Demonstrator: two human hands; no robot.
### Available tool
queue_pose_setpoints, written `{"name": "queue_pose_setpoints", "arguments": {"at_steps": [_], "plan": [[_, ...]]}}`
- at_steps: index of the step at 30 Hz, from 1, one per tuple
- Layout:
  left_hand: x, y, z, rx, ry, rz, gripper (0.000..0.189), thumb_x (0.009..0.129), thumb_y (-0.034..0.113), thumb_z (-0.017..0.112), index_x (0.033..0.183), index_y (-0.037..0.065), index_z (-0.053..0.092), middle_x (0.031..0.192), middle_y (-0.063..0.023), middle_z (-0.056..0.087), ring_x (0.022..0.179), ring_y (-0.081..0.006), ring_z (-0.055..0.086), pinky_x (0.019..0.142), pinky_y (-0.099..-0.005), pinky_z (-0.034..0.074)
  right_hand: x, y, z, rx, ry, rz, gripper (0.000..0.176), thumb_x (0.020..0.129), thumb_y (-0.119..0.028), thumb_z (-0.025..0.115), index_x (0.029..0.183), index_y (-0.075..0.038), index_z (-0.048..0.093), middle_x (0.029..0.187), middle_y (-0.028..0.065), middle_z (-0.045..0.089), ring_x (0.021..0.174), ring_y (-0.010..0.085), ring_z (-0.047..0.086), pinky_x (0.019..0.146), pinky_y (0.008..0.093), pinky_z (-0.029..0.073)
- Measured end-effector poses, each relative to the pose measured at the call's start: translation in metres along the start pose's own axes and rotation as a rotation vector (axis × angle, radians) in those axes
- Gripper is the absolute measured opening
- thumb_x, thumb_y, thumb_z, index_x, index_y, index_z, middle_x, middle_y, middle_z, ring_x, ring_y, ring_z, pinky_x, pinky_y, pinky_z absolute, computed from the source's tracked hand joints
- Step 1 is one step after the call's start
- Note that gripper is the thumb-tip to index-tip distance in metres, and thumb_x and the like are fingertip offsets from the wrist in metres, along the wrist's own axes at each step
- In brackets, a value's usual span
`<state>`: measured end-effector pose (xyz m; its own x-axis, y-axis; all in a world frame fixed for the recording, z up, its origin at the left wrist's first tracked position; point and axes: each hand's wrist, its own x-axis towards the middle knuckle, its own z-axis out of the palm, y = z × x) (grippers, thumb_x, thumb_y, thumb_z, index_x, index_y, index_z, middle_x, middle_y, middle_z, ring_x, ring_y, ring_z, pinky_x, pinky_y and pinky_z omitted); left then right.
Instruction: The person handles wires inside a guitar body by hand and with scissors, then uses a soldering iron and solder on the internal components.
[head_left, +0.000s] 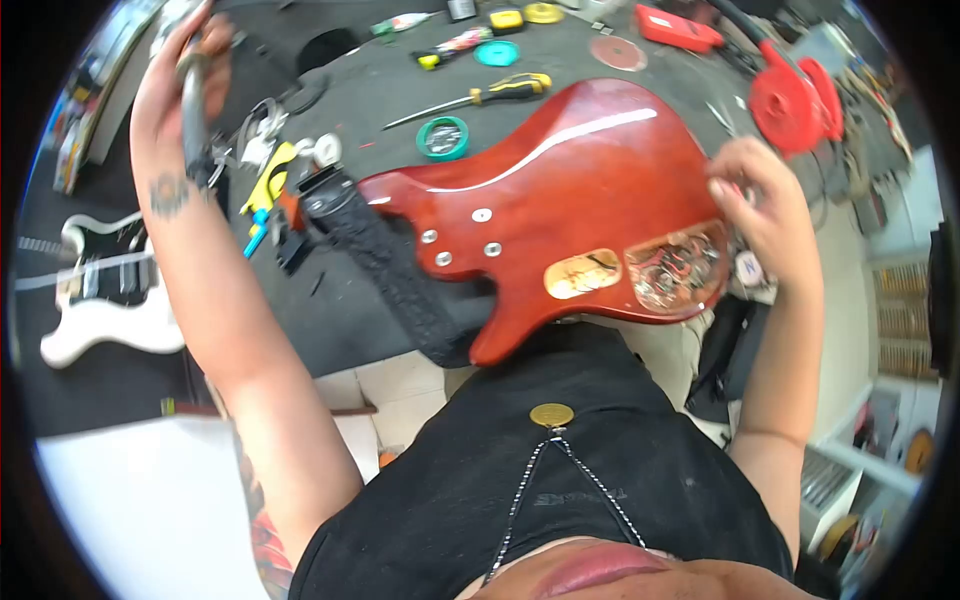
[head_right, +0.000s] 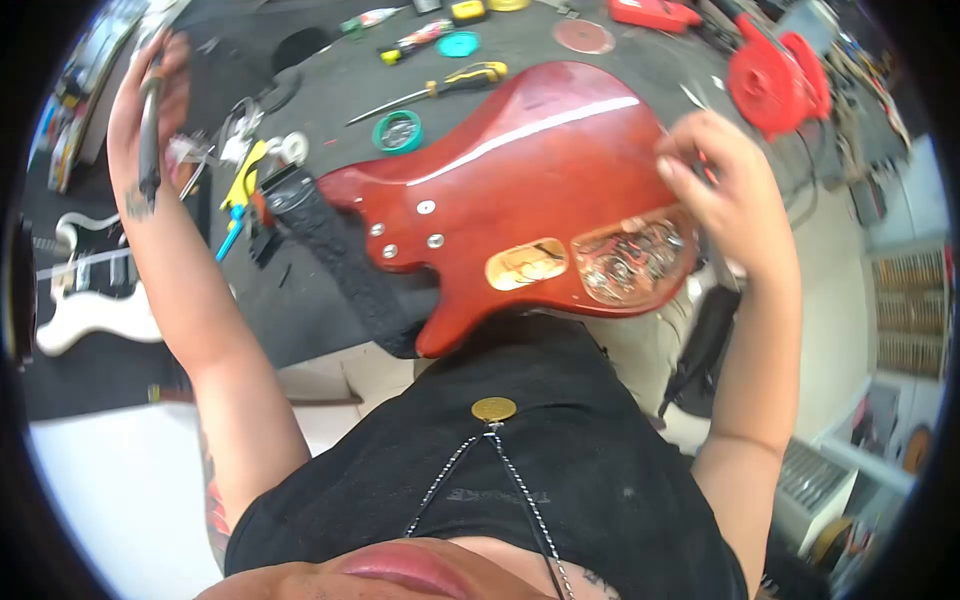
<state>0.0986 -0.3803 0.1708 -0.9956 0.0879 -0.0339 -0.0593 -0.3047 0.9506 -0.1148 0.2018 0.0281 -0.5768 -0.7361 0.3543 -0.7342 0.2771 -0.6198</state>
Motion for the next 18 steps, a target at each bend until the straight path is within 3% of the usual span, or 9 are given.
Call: {"name": "queue_pose_setpoints", "arguments": {"at_steps": [1, 3, 9, 10, 11, 12, 13, 16, 18], "plan": [[-0.002, -0.031, 0.02, -0.163, 0.28, 0.243, 0.022, 0.119, 0.025, 0.05, 0.105, 0.007, 0.053, 0.082, -0.0021, 0.052, 0.056, -0.0075, 0.046, 0.044, -0.0239, 0.037, 0.005, 0.01, -0.01, -0.076, -0.012, 0.028, 0.015, 0.095, -0.011, 0.075, 0.104, 0.0, 0.069, 0.099, 0.0059, 0.066, 0.089, 0.0166, 0.062, 0.082, 0.0318, 0.05], [-0.004, -0.062, 0.008, -0.344, 0.209, 0.352, 0.028, 0.119, 0.024, 0.049, 0.105, 0.0, 0.052, 0.088, -0.0071, 0.053, 0.059, -0.0106, 0.042, 0.047, -0.0256, 0.035, 0.006, 0.041, -0.024, -0.098, 0.023, 0.117, 0.016, 0.099, -0.014, 0.073, 0.107, -0.001, 0.071, 0.098, 0.0032, 0.068, 0.093, 0.0138, 0.063, 0.083, 0.0301, 0.05], [0.014, -0.092, -0.008, -0.349, 0.348, 0.419, 0.03, 0.116, 0.029, 0.057, 0.098, 0.005, 0.056, 0.089, -0.0042, 0.054, 0.067, -0.0113, 0.041, 0.055, -0.0271, 0.036, -0.01, 0.083, -0.045, 0.103, 0.263, 0.4, 0.025, 0.105, -0.024, 0.072, 0.116, -0.001, 0.075, 0.103, -0.0002, 0.072, 0.098, 0.0084, 0.061, 0.087, 0.0273, 0.048], [0.021, -0.099, -0.023, -0.236, 0.229, 0.458, 0.028, 0.115, 0.03, 0.059, 0.107, 0.004, 0.063, 0.095, -0.005, 0.061, 0.075, -0.0135, 0.056, 0.061, -0.0298, 0.045, -0.01, 0.076, -0.041, 0.163, 0.269, 0.358, 0.025, 0.105, -0.024, 0.072, 0.116, -0.001, 0.075, 0.104, -0.0008, 0.071, 0.099, 0.0081, 0.061, 0.088, 0.027, 0.048], [0.036, -0.103, 0.009, -0.091, 0.633, 0.566, 0.032, 0.114, 0.033, 0.06, 0.127, 0.005, 0.068, 0.107, -0.0083, 0.071, 0.092, -0.0201, 0.069, 0.073, -0.0372, 0.056, -0.003, 0.066, -0.041, 0.189, 0.253, 0.362, 0.022, 0.105, -0.022, 0.071, 0.116, -0.003, 0.076, 0.106, -0.002, 0.071, 0.1, 0.008, 0.061, 0.091, 0.0265, 0.047], [0.049, -0.094, -0.05, -0.183, -0.017, 0.28, 0.04, 0.109, 0.03, 0.065, 0.144, 0.01, 0.067, 0.121, -0.0099, 0.074, 0.107, -0.0267, 0.074, 0.084, -0.0428, 0.061, 0.009, 0.053, -0.043, 0.217, 0.216, 0.326, 0.021, 0.105, -0.021, 0.07, 0.116, -0.004, 0.076, 0.108, -0.0028, 0.071, 0.102, 0.0076, 0.061, 0.092, 0.0256, 0.046], [0.087, -0.097, 0.029, 0.183, 0.422, 0.504, 0.047, 0.107, 0.038, 0.074, 0.128, -0.004, 0.067, 0.097, -0.0102, 0.074, 0.085, -0.0206, 0.073, 0.078, -0.0379, 0.06, 0.025, 0.034, -0.045, 0.176, 0.19, 0.256, 0.021, 0.105, -0.02, 0.07, 0.117, -0.003, 0.076, 0.107, -0.0031, 0.07, 0.102, 0.0072, 0.061, 0.093, 0.0247, 0.046], [0.139, -0.071, 0.133, 0.61, 0.154, 0.374, 0.042, 0.109, 0.036, 0.067, 0.126, -0.002, 0.068, 0.098, -0.0086, 0.072, 0.086, -0.0158, 0.07, 0.079, -0.0338, 0.058, 0.087, -0.007, -0.058, 0.385, 0.036, 0.163, 0.027, 0.109, -0.024, 0.066, 0.124, -0.003, 0.074, 0.103, -0.0043, 0.067, 0.093, 0.0054, 0.057, 0.086, 0.0226, 0.043], [0.17, -0.067, 0.177, 1.229, -0.035, 0.643, 0.036, 0.107, 0.036, 0.065, 0.121, 0.004, 0.073, 0.102, -0.0098, 0.076, 0.096, -0.0204, 0.073, 0.081, -0.0364, 0.06, 0.119, -0.055, -0.045, 0.504, 0.022, 0.176, 0.035, 0.112, -0.033, 0.062, 0.131, -0.004, 0.068, 0.095, -0.0065, 0.062, 0.083, 0.0057, 0.052, 0.077, 0.0226, 0.041]]}}
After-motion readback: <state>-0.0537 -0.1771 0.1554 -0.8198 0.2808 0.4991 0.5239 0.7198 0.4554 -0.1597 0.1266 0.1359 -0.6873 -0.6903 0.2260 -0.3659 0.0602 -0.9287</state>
